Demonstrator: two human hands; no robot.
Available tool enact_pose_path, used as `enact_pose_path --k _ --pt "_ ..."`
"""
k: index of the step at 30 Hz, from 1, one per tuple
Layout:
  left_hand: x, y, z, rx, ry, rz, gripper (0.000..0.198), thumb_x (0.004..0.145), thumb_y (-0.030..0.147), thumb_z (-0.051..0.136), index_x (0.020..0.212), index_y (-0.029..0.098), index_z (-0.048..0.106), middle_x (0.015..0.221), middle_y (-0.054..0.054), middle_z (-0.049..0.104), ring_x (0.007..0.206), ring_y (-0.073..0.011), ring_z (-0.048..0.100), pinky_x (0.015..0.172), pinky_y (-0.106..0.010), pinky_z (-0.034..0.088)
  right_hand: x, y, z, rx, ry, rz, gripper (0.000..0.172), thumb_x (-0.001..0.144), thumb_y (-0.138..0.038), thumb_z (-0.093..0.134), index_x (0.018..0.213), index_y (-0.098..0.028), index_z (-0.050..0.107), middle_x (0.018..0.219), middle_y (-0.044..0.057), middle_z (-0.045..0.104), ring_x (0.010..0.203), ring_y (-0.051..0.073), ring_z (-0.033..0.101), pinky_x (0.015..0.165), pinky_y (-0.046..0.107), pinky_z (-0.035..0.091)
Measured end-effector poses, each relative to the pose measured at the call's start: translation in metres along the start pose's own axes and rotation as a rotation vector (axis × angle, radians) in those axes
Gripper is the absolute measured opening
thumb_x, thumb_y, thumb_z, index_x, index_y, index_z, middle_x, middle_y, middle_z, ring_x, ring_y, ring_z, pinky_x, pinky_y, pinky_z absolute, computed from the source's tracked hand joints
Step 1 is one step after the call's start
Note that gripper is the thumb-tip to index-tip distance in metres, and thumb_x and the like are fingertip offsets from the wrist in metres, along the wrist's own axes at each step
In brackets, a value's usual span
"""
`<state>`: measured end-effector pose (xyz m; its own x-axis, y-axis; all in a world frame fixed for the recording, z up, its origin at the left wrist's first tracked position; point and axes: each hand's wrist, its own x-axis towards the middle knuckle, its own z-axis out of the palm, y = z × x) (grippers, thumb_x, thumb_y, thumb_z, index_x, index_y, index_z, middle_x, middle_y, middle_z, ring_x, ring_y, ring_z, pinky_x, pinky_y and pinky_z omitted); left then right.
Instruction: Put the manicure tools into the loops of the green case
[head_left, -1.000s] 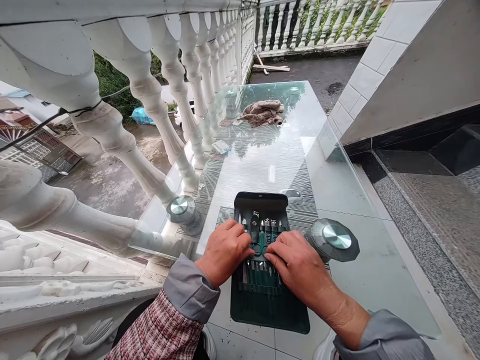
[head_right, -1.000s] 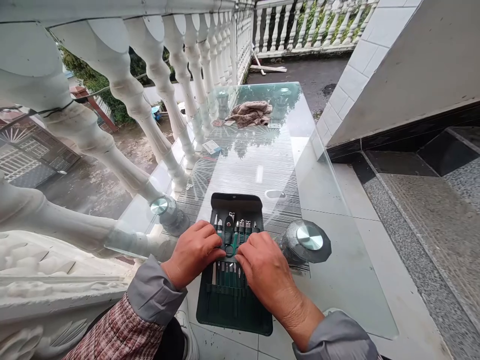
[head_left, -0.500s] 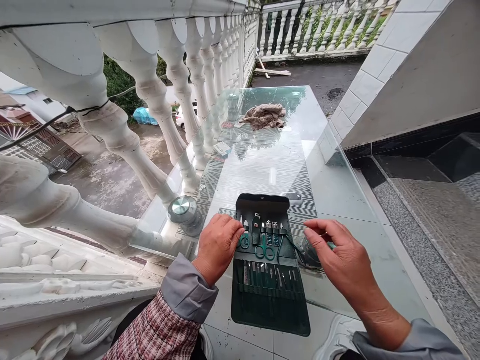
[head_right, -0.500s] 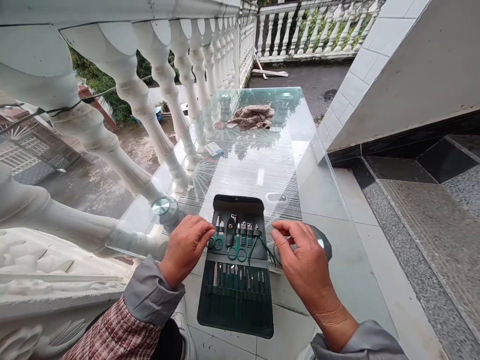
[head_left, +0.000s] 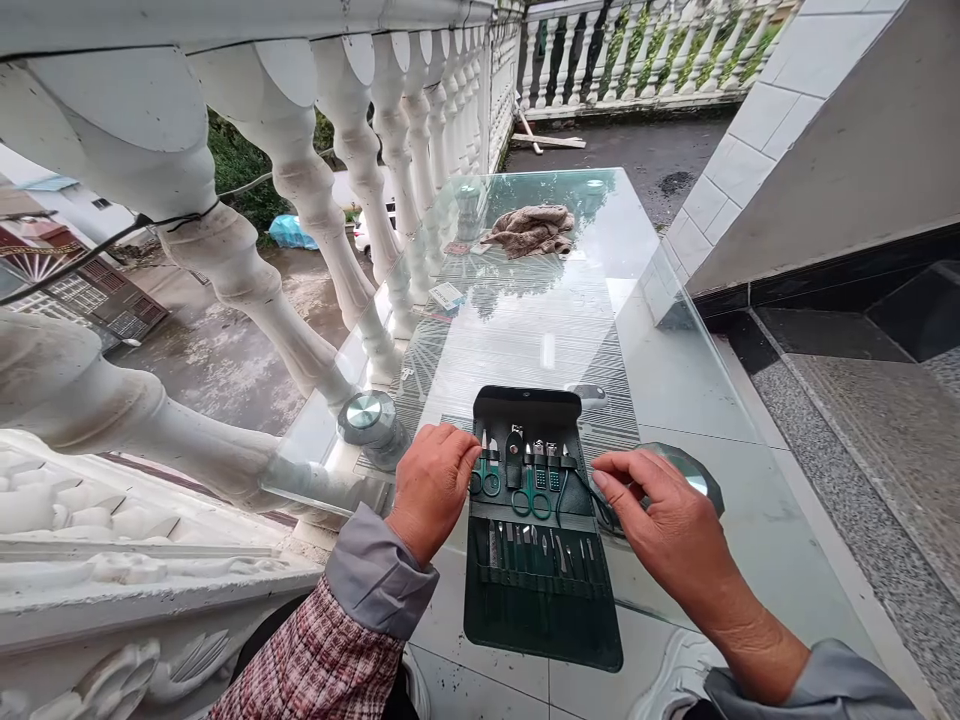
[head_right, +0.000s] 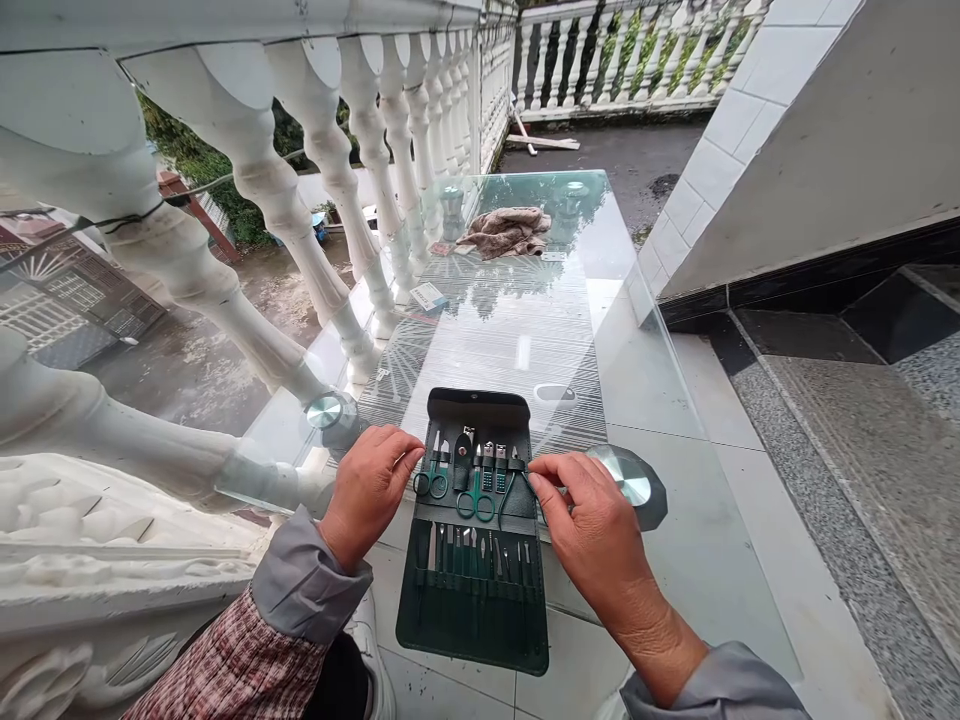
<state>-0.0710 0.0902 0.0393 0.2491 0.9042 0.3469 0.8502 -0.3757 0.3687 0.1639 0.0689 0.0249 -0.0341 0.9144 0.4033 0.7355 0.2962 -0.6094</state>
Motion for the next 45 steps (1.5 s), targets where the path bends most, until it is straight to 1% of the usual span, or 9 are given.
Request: enact_pose_path --k 5,12,17,20,23,26,31,37,45 --pt "-0.0001 0.0008 0.0007 0.014 -0.037 -0.014 0.02 0.093 0.025 0.045 0.08 0.02 0.059 0.079 -0.002 0.06 0.078 -0.0173 0.051 0.071 -0.03 0.042 -0.0027 -0.0006 0.0028 0.013 -0.024 -0.021 0.015 0.087 -0.032 0.049 0.079 -0.023 0.059 0.075 0.001 0.063 0.073 0.017 0.056 0.068 0.031 0.045" --pt "-0.0002 0.0015 0.0027 0.068 -0.099 0.0 0.016 0.092 0.023 0.048 0.08 0.02 0.059 0.081 -0.001 0.06 0.077 -0.017 0.05 0.069 -0.029 0.042 -0.0037 -0.0014 0.0035 0.015 -0.043 -0.011 0.016 0.087 -0.032 0.048 0.079 -0.023 0.06 0.076 0.002 0.063 0.074 0.018 0.057 0.068 0.032 0.045" --pt "-0.0007 0.0026 0.0056 0.172 -0.175 0.025 0.016 0.092 0.023 0.047 0.082 0.019 0.059 0.083 -0.002 0.06 0.078 -0.0179 0.05 0.071 -0.03 0.041 -0.0024 -0.0022 0.0016 -0.001 -0.024 -0.017 0.017 0.087 -0.031 0.048 0.078 -0.023 0.06 0.075 0.003 0.063 0.073 0.018 0.057 0.067 0.031 0.045" --pt "-0.0004 0.0045 0.0054 0.227 -0.242 0.03 0.017 0.093 0.022 0.045 0.084 0.019 0.059 0.084 -0.002 0.06 0.08 -0.0182 0.05 0.071 -0.03 0.041 -0.0027 -0.002 0.0019 -0.004 -0.039 -0.017 0.015 0.087 -0.029 0.049 0.079 -0.022 0.06 0.075 0.002 0.063 0.073 0.017 0.056 0.067 0.03 0.044" --pt "0.0004 0.0066 0.0043 0.257 -0.317 0.017 0.017 0.093 0.023 0.045 0.085 0.019 0.06 0.086 -0.002 0.06 0.081 -0.0181 0.05 0.071 -0.03 0.041 -0.0033 -0.0015 0.0028 -0.002 -0.053 -0.009 0.013 0.086 -0.027 0.05 0.079 -0.022 0.059 0.075 0.001 0.063 0.074 0.016 0.055 0.067 0.03 0.044" --pt "0.0014 0.008 0.0034 0.272 -0.358 0.0 0.016 0.093 0.023 0.046 0.087 0.02 0.06 0.089 -0.002 0.059 0.083 -0.0177 0.051 0.071 -0.029 0.041 -0.0036 -0.0014 0.0031 0.002 -0.065 0.001 0.012 0.086 -0.025 0.05 0.078 -0.022 0.059 0.076 0.001 0.063 0.074 0.016 0.055 0.068 0.03 0.043" --pt "0.0028 0.008 0.0036 0.275 -0.388 -0.005 0.016 0.093 0.024 0.046 0.089 0.02 0.061 0.092 -0.002 0.059 0.085 -0.0181 0.052 0.072 -0.029 0.042 -0.0041 -0.001 0.004 -0.003 -0.098 0.002 0.012 0.085 -0.023 0.051 0.077 -0.021 0.058 0.076 0.001 0.062 0.075 0.016 0.054 0.069 0.03 0.043" --pt "0.0041 0.0089 0.0026 0.279 -0.41 -0.005 0.016 0.093 0.024 0.045 0.09 0.02 0.061 0.093 -0.002 0.059 0.085 -0.0179 0.052 0.072 -0.029 0.042 -0.0046 0.0002 0.005 -0.012 -0.111 0.008 0.013 0.085 -0.025 0.05 0.076 -0.021 0.059 0.075 0.001 0.062 0.074 0.016 0.054 0.068 0.03 0.043" --pt "0.0023 0.0087 0.0027 0.3 -0.41 -0.002 0.018 0.094 0.024 0.043 0.089 0.02 0.059 0.092 -0.002 0.059 0.085 -0.0176 0.052 0.072 -0.029 0.042 -0.007 -0.0008 0.0066 0.001 -0.144 -0.018 0.013 0.086 -0.024 0.05 0.078 -0.021 0.059 0.076 0.001 0.062 0.075 0.016 0.055 0.069 0.03 0.043"
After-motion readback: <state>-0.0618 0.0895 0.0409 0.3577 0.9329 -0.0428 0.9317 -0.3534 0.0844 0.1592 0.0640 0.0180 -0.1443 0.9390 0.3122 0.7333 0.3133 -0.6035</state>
